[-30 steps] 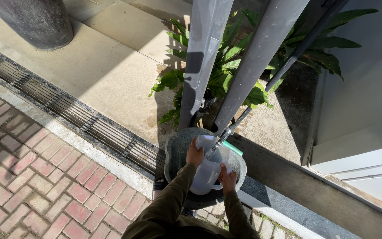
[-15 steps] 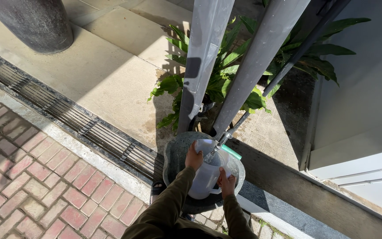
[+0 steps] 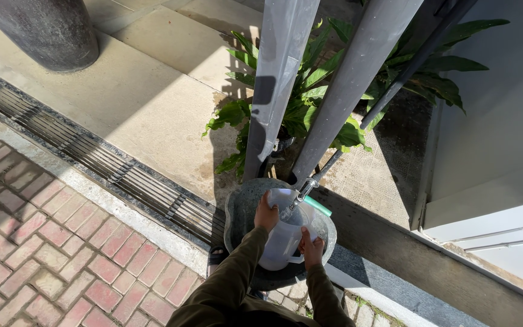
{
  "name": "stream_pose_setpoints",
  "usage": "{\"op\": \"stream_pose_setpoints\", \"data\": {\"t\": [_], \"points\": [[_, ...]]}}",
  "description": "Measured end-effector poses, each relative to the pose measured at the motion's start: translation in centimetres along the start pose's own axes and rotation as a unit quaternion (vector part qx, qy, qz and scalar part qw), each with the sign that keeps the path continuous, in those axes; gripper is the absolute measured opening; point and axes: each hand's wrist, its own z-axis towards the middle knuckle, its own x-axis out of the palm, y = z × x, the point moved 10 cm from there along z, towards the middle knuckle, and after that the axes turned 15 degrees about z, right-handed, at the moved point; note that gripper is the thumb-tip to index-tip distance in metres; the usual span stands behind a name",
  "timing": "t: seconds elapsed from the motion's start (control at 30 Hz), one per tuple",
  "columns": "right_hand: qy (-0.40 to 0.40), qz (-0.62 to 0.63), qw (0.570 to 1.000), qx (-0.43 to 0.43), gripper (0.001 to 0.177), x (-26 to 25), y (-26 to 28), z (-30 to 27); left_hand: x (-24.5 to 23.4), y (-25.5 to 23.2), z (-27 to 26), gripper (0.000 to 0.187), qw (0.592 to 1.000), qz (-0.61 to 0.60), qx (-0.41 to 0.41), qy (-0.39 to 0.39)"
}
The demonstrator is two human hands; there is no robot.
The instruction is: Filling a pitcher with water and watering various potted plants in an outdoor area.
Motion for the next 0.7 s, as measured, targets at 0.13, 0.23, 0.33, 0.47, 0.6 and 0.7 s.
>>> {"op": "stream_pose_setpoints", "data": {"t": [0.13, 0.23, 0.33, 0.47, 0.6, 0.7], "points": [[-0.004, -0.006, 1.0, -0.002, 0.058, 0.0, 0.2, -0.2, 0.1, 0.2, 0.1, 0.063, 1.0, 0.003, -0.006, 0.002], [-0.007, 0.003, 1.0, 0.0, 0.059, -0.2, -0.2, 0.0, 0.1, 0.1, 0.0, 0.062, 1.0, 0.004, -0.003, 0.002], [-0.005, -0.002, 1.0, 0.002, 0.058, 0.2, 0.4, -0.4, -0.3, -0.4, -0.5, 0.062, 1.0, -0.006, 0.001, 0.003], [-0.011, 0.002, 1.0, 0.004, 0.057, 0.2, 0.8, 0.3, 0.2, -0.2, 0.7, 0.062, 1.0, -0.001, -0.001, 0.003], [0.001, -0.011, 1.0, 0.018, 0.059, 0.3, 0.6, -0.7, 0.4, 0.9, 0.3, 0.064, 1.0, 0.011, 0.001, -0.004], [0.006, -0.012, 1.0, 0.021, 0.061, -0.2, -0.2, -0.7, 0.7, 1.3, 0.4, 0.064, 1.0, 0.012, 0.009, -0.009]]}}
